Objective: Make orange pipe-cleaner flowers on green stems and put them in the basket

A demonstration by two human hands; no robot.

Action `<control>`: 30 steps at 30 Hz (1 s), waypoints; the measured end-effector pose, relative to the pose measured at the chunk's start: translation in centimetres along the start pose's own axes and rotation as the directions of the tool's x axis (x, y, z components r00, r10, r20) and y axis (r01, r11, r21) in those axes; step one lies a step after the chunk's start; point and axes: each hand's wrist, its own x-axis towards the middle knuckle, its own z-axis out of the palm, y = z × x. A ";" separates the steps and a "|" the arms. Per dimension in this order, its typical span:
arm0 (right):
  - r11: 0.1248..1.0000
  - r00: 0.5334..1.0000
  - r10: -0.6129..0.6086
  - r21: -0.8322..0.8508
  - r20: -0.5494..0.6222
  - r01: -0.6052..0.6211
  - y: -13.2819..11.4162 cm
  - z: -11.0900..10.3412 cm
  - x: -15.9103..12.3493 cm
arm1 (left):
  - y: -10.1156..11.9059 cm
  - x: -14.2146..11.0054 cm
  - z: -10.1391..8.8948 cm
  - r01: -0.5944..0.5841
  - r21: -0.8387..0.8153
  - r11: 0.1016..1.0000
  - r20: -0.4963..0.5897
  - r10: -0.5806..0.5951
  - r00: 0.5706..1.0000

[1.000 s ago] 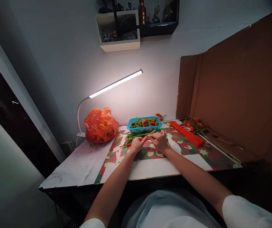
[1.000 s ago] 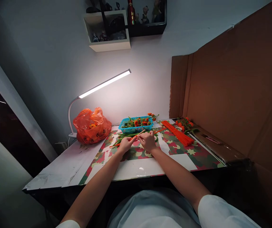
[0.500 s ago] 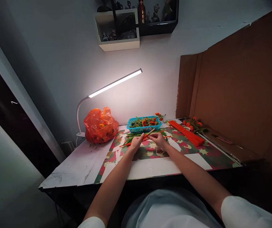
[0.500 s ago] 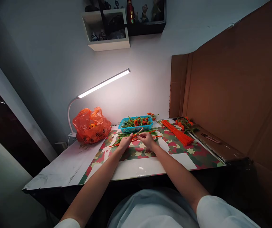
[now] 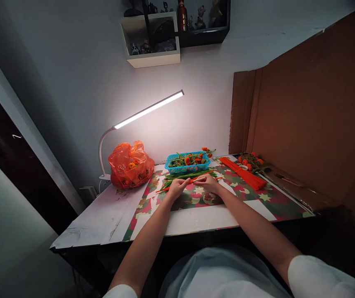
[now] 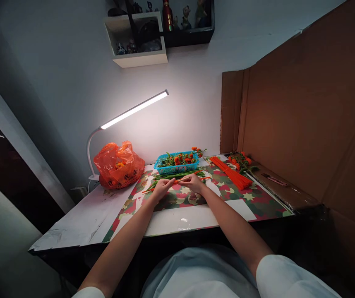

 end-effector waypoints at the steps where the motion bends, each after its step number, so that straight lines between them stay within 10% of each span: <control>1: 1.000 1.000 0.006 -0.024 0.006 -0.006 -0.1 -0.2 -0.1 | 0.1 -0.1 -0.2 -0.015 0.033 0.999 0.019 0.015 1.000; 10: 0.974 0.999 0.041 -0.226 0.031 -0.033 -0.2 -0.9 -0.7 | 0.6 -0.5 -0.9 -0.130 0.358 0.925 0.113 0.095 0.989; 30: 0.881 0.999 0.042 -0.470 -0.027 -0.050 0.4 -0.8 -0.7 | 1.5 -0.9 -1.0 -0.109 0.437 0.893 0.096 0.074 0.993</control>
